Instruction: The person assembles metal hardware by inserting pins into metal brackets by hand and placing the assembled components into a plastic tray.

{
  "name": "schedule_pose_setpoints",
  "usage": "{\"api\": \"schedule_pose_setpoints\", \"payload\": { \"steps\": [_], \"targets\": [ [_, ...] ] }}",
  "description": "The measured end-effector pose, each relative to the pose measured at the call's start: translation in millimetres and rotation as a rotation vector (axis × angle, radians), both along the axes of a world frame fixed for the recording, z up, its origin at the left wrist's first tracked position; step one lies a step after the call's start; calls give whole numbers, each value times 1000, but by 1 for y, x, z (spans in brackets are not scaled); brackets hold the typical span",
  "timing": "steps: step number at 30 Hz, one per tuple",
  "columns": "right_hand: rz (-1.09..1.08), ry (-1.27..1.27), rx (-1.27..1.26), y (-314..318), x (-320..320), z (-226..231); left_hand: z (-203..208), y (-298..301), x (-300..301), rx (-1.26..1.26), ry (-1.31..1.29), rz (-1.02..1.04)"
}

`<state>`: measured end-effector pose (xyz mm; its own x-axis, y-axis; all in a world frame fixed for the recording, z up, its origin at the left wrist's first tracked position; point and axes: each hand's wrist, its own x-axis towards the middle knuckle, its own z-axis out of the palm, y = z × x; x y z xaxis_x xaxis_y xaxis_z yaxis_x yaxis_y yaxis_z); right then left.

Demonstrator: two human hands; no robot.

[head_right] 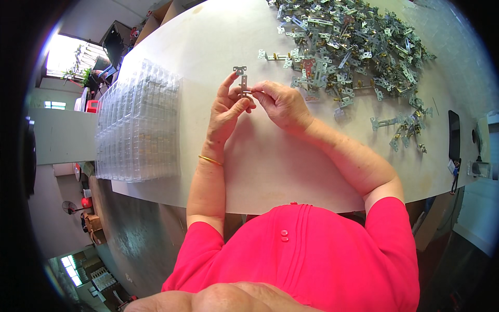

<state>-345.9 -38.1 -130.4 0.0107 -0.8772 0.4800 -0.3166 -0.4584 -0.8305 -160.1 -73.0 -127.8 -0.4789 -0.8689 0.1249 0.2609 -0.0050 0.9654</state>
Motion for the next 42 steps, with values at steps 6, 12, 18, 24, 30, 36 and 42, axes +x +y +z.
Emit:
{"api": "schedule_pose_setpoints", "payload": {
  "steps": [6, 12, 18, 24, 30, 36, 42],
  "targets": [
    [-37, 165, -14, 6, -1, 7, -1, 2, -2, -47, -46, 54],
    [-7, 256, -89, 5, 0, 2, -1, 5, -5, -109, -123, 81],
    [76, 271, -192, 0, -5, 1, -1, 4, -5, -138, -206, 36],
    [-12, 180, 210, 2, -9, 7, 1, -1, -2, 5, -91, 96],
    [25, -451, 231, -15, -1, -5, 8, 0, 9, 226, 80, -205],
    [146, -470, 338, -7, -10, 2, 5, 4, 0, 303, 109, -345],
    [137, -392, 278, -7, -4, -2, 8, 8, 3, 189, -57, -219]
  ]
}}
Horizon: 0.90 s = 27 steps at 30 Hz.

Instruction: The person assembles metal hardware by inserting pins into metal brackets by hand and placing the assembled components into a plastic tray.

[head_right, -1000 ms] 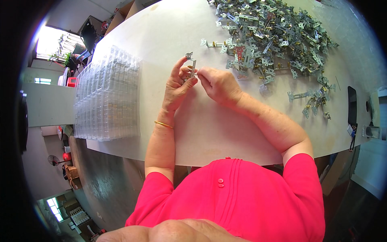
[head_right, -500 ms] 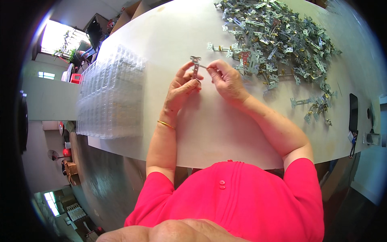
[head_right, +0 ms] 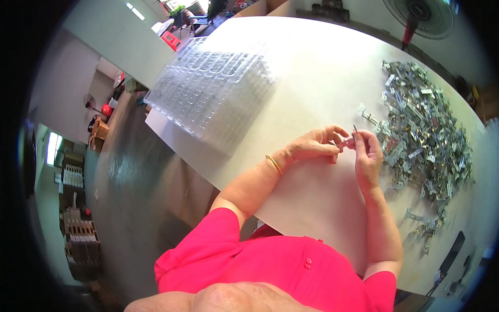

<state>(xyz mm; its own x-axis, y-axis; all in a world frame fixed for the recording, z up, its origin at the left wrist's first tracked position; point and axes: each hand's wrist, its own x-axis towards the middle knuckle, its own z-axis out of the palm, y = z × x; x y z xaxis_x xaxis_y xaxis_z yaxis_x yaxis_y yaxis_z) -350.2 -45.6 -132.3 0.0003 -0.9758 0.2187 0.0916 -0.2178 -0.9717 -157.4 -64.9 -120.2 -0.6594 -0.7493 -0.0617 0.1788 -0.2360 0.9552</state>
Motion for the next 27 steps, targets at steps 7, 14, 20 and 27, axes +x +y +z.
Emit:
{"api": "schedule_pose_setpoints", "payload": {
  "steps": [7, 14, 20, 27],
  "targets": [
    [-73, -59, 17, -5, -5, -8, -2, 6, -13, -506, -332, 320],
    [-136, -69, 4, 4, 2, 4, 2, 10, -18, -782, -500, 549],
    [-67, -41, -60, 6, 9, -4, 55, 22, 1, -608, -441, 689],
    [31, 1, 83, 3, 3, -21, 155, 34, 83, -879, -506, 887]
  ]
}}
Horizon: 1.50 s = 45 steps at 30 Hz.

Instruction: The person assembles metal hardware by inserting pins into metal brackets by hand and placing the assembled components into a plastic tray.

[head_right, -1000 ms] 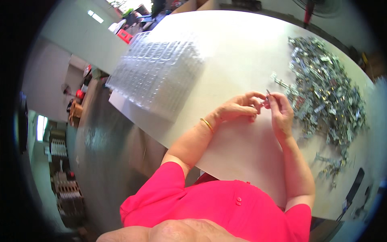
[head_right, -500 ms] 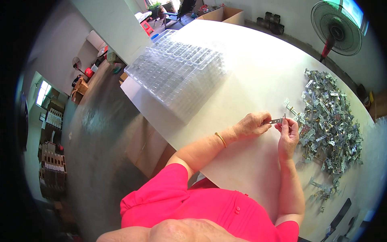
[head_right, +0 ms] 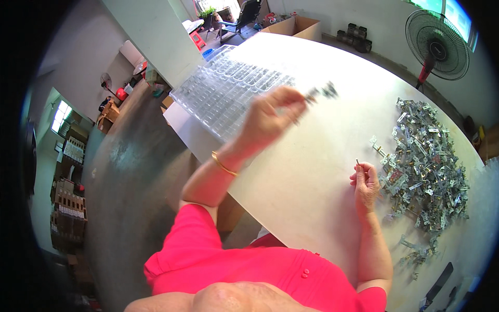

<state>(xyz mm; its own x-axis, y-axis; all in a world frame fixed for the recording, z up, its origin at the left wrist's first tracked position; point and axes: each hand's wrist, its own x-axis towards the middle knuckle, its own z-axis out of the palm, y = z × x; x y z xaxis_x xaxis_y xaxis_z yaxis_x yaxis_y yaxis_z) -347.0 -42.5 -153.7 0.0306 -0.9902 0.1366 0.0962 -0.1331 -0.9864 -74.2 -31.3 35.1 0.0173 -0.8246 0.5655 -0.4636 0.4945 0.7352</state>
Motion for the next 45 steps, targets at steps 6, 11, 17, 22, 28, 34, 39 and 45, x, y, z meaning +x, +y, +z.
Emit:
{"api": "schedule_pose_setpoints", "payload": {
  "steps": [6, 11, 17, 22, 28, 34, 39, 45],
  "targets": [
    [38, 26, 49, 1, -1, 1, 43, -56, 158, 0, -102, 331],
    [35, 66, 29, 1, 0, -6, 46, -104, 282, 95, -213, 705],
    [30, 170, -14, 3, 2, -4, 31, -148, 335, 242, -485, 913],
    [-5, 265, -61, 4, 3, 3, 18, -177, 344, 368, -609, 954],
    [-20, 316, -92, 4, 3, 2, 5, -200, 353, 582, -721, 919],
    [-28, 341, -68, 6, 6, 5, -15, -219, 373, 563, -851, 974],
    [-54, 383, -26, 15, 8, 12, -23, -223, 371, 578, -752, 978],
    [-57, 483, -114, 10, 0, 1, 0, -225, 361, 471, -992, 832]
  ]
}}
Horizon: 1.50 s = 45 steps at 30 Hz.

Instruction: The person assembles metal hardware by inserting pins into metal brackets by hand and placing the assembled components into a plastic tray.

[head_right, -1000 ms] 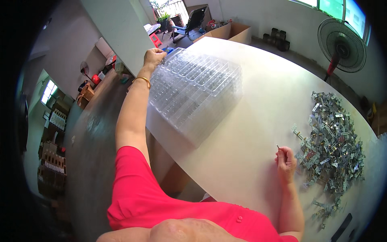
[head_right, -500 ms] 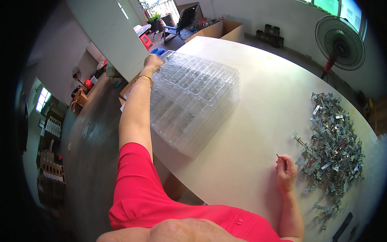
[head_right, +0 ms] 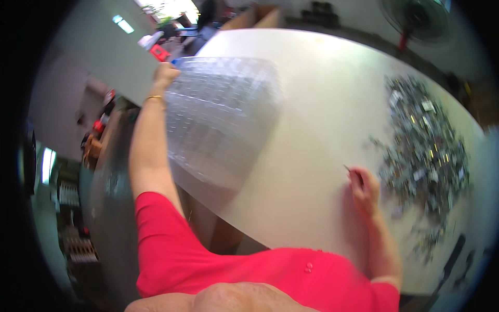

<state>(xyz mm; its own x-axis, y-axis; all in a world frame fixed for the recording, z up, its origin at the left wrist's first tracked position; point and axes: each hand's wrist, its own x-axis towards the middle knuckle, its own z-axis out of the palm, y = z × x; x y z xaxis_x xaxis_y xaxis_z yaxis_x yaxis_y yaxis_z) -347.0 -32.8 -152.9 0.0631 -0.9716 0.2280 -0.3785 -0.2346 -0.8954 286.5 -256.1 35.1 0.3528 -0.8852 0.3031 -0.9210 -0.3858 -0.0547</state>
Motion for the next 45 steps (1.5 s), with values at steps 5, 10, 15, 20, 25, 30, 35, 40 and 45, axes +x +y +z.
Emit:
{"api": "schedule_pose_setpoints", "payload": {
  "steps": [5, 10, 15, 20, 25, 30, 35, 40, 45],
  "targets": [
    [71, -6, -72, -8, 15, 17, 60, 32, -34, -200, 138, -419],
    [104, -19, -190, -5, 12, 13, 102, 86, -232, -76, 368, -705],
    [193, 88, -395, 2, 9, 5, 67, 133, -400, -116, 201, -1209],
    [315, 87, -426, 8, 9, 11, -24, 122, -488, 29, 388, -1188],
    [385, 135, -464, 7, 8, 9, -77, 117, -543, 243, 524, -1097],
    [425, 135, -439, 7, 4, 3, -85, 130, -574, 344, 605, -1133],
    [372, 82, -517, 4, 13, -5, -91, 136, -580, 217, 611, -1077],
    [393, -51, -626, -2, 8, -28, -87, 181, -595, 47, 363, -1293],
    [414, -65, -556, 5, 9, -35, -108, 188, -616, -37, 73, -1224]
  ]
}}
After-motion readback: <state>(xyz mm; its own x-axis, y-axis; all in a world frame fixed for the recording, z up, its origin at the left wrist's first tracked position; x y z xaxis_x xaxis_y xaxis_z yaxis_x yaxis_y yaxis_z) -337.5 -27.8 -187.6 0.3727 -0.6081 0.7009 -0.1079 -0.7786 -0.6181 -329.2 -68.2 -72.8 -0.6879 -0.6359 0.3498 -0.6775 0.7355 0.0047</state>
